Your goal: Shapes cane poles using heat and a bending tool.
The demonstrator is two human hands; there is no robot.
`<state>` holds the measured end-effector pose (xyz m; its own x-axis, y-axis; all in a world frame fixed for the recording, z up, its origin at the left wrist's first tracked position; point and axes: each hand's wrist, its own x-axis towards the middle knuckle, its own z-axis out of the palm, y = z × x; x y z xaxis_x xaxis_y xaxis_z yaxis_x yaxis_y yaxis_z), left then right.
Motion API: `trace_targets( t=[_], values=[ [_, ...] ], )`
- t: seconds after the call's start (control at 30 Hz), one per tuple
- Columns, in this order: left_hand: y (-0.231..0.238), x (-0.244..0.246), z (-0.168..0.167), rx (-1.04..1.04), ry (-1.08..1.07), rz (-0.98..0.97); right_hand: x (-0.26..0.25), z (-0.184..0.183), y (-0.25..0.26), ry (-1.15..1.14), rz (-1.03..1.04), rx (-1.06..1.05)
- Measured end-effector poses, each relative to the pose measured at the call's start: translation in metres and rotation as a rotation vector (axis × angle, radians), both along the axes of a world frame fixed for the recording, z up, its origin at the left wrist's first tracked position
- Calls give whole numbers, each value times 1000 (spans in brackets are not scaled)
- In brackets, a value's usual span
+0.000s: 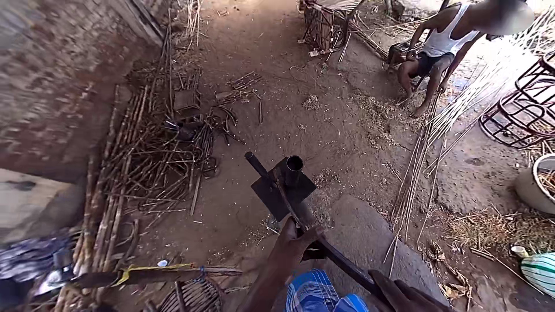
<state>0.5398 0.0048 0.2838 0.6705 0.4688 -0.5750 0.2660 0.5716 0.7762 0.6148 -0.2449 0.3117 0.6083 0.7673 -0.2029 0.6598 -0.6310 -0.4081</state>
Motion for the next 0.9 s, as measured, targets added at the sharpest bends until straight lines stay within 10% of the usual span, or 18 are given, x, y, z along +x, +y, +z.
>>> trace_targets(
  t=[0.2,0.4,0.6,0.9],
  values=[
    [-15,39,9,-17,-64,124,115,5,4,-596,253,277],
    [-35,77,2,133,-51,216,280,-23,73,-486,519,227],
    [-26,36,26,214,-50,78,130,-8,-14,-564,352,532],
    [-48,-60,66,386,-515,391,49,-54,-79,83,-168,900]
  ],
)
